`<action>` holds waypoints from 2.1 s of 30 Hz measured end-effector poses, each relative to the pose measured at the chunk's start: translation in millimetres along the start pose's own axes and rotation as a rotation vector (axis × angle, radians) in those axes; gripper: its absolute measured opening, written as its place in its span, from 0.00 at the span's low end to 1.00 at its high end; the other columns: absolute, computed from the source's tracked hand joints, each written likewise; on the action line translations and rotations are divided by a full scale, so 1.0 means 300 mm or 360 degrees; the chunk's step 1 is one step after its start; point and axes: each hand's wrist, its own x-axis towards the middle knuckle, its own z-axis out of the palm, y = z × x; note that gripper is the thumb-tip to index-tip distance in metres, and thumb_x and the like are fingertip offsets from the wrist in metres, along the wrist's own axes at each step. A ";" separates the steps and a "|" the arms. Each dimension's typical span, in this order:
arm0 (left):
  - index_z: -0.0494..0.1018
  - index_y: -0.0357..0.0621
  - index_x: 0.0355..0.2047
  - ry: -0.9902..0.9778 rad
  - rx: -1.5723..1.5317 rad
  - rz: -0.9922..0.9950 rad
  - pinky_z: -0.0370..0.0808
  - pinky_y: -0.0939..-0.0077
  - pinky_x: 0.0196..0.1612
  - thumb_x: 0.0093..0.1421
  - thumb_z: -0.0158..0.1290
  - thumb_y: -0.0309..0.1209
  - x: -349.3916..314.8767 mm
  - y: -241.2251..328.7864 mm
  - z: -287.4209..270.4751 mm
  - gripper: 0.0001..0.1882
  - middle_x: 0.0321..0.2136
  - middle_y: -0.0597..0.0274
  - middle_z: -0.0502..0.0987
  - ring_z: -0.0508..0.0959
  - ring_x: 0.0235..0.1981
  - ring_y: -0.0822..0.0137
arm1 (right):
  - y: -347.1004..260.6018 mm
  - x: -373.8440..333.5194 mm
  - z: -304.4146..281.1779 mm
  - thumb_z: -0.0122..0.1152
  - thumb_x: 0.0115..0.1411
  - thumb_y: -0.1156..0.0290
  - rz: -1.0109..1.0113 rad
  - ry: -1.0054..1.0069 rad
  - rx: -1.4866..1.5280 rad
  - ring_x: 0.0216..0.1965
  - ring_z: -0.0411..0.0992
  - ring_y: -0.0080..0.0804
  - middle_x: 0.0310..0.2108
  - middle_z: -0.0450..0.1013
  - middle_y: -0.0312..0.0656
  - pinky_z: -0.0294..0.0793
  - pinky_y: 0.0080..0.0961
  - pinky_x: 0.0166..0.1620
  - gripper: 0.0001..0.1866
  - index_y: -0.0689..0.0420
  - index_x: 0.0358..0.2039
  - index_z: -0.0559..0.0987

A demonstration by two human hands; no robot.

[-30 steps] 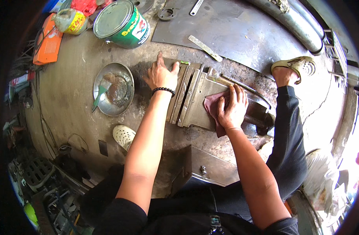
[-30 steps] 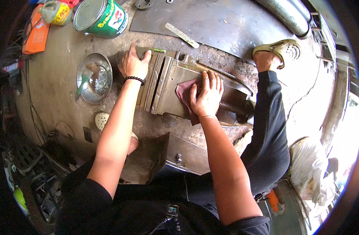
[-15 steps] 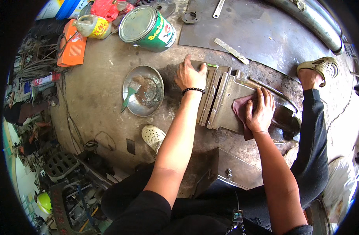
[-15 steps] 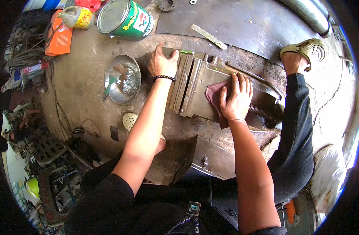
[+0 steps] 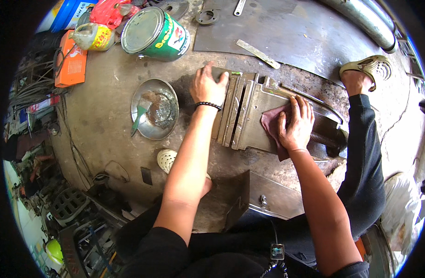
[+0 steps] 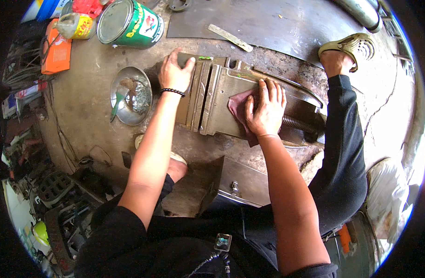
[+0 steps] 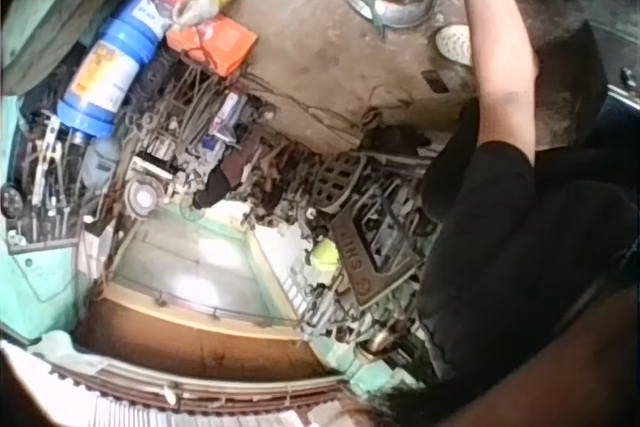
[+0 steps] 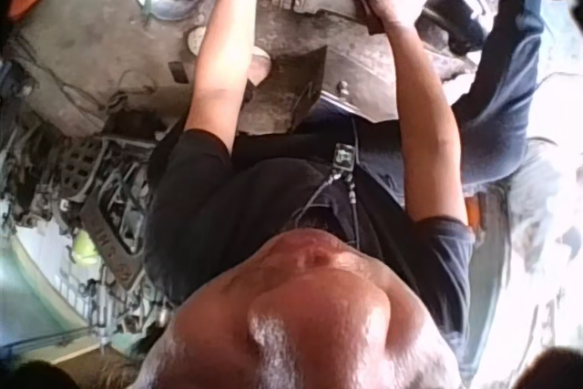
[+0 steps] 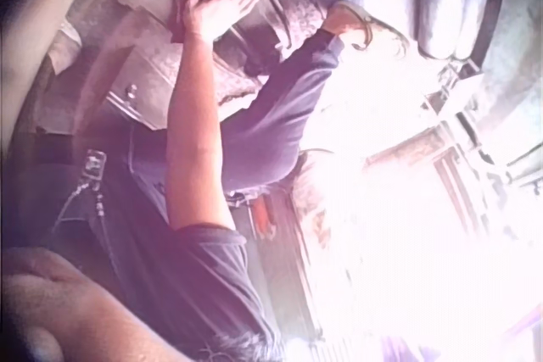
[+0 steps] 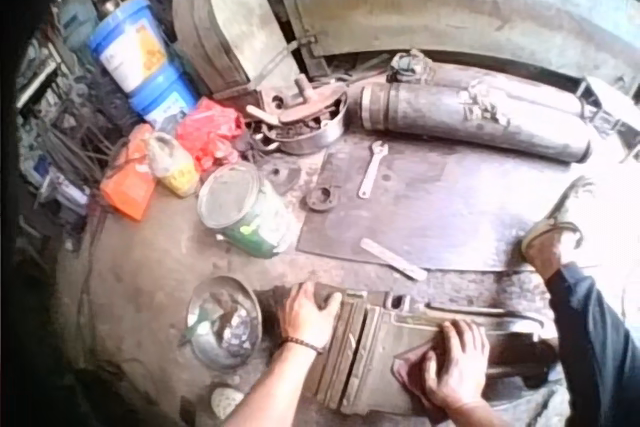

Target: The person sands a metal part clamped in a bench vise using a sanding block and a cloth. They repeatedly rub the surface of the metal part, occasionally adjusting the sanding block and wiping the surface.

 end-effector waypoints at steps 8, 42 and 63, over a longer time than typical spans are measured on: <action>0.72 0.50 0.60 -0.0054 -0.0067 0.0125 0.72 0.56 0.59 0.59 0.62 0.41 0.008 -0.011 0.011 0.29 0.55 0.46 0.75 0.74 0.57 0.47 | 0.004 0.001 -0.002 0.58 0.57 0.59 -0.0047 0.0064 0.0018 0.64 0.63 0.53 0.59 0.68 0.54 0.54 0.50 0.70 0.29 0.61 0.57 0.73; 0.62 0.58 0.68 0.0017 -0.0007 -0.0188 0.65 0.35 0.59 0.62 0.56 0.51 0.009 -0.059 0.043 0.37 0.57 0.51 0.73 0.71 0.59 0.44 | 0.006 0.002 -0.005 0.58 0.58 0.59 -0.0015 -0.0001 -0.0005 0.65 0.61 0.53 0.60 0.68 0.54 0.52 0.49 0.71 0.30 0.60 0.59 0.73; 0.66 0.58 0.66 0.0019 0.0136 0.0055 0.60 0.38 0.63 0.65 0.51 0.57 -0.136 -0.082 0.002 0.34 0.57 0.52 0.74 0.69 0.62 0.49 | 0.005 0.007 -0.003 0.59 0.57 0.60 -0.0028 0.0046 -0.0002 0.65 0.62 0.53 0.60 0.68 0.53 0.53 0.49 0.70 0.30 0.60 0.58 0.73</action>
